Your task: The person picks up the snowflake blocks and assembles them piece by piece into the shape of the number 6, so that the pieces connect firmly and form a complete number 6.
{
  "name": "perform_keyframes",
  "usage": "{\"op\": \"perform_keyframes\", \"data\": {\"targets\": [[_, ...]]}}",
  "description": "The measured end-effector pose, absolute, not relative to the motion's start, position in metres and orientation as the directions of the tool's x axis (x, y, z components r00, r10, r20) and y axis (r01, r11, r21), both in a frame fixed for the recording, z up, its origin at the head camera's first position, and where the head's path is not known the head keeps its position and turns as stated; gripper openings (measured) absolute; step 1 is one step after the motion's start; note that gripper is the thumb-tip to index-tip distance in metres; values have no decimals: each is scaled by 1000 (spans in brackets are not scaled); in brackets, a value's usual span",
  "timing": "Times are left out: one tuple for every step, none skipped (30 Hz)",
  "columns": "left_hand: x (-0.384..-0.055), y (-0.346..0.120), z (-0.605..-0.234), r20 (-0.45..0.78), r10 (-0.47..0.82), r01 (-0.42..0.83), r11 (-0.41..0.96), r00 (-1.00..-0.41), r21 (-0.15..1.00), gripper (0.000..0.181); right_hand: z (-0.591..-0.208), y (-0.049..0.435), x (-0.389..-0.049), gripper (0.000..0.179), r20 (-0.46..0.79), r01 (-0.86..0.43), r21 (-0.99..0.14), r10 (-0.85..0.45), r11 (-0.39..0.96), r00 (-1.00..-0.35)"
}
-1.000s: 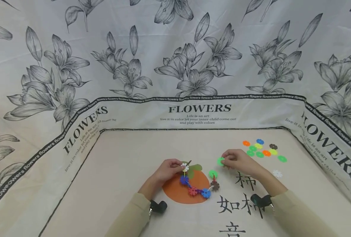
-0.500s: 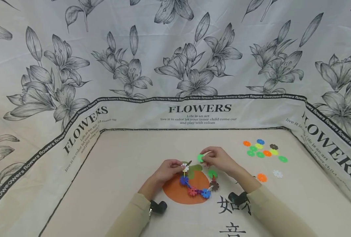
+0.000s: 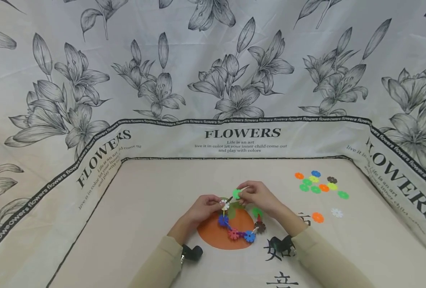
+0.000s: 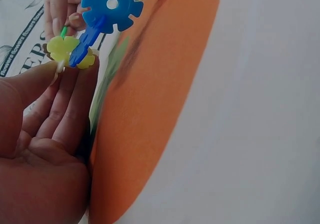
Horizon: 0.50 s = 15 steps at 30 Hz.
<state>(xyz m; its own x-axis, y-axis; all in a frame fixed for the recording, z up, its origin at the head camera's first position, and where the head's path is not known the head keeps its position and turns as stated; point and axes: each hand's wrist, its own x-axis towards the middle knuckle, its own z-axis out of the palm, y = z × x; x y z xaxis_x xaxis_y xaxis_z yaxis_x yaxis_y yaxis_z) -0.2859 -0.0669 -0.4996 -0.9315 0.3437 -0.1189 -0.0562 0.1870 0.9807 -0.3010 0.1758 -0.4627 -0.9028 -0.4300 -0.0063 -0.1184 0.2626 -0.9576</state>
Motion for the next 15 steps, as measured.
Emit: {"op": "perform_keyframes", "data": {"targets": [[-286,-67,-500,-118,344,-56,186,-931,981,24,-464,175,-301,29,-11,-113,-959,-432,260,-902],[-286,-67,-500,-117,345,-55,187,-931,981,24,-464,175,-301,29,-18,-104,-960,-432,258,-902],[-286,-67,-500,-115,344,-52,189,-932,981,24,-464,174,-301,29,-20,-102,-961,-435,256,-900],[-286,-67,-501,-113,344,-50,189,-932,981,25,-464,174,-301,29,-22,-100,-963,-439,251,-898],[-286,-67,-502,-112,342,-50,186,-933,981,24,-464,173,-300,29,-25,-95,-964,-441,247,-897],[-287,-67,-503,-113,339,-53,182,-934,982,24,-464,173,-300,29,-20,-97,-966,-447,238,-894],[-287,-67,-503,-114,333,-56,180,-936,982,24,-465,172,-300,29,-20,-95,-968,-447,233,-894],[-287,-66,-504,-111,329,-55,174,-938,983,24,-465,172,-299,29,-15,-96,-970,-447,225,-894],[-286,-66,-504,-111,322,-59,169,-940,984,23,-465,172,-299,29,-7,-100,-972,-449,215,-893],[-286,-66,-505,-110,315,-61,163,-943,985,23,-466,172,-300,28,-6,-94,-975,-445,202,-895],[-286,-65,-505,-111,306,-65,156,-946,986,22,-467,171,-300,28,-6,-87,-978,-439,190,-898],[-286,-65,-505,-110,297,-68,149,-948,987,22,-468,170,-300,28,-8,-75,-981,-431,176,-902],[-285,-64,-505,-106,291,-67,142,-951,988,21,-469,170,-300,28,-16,-58,-985,-419,163,-908],[-285,-63,-505,-103,286,-67,134,-953,989,21,-469,169,-300,28,-21,-43,-988,-407,148,-913],[-285,-63,-505,-107,279,-72,131,-954,989,21,-470,168,-300,29,-24,-34,-990,-397,138,-917]]}}
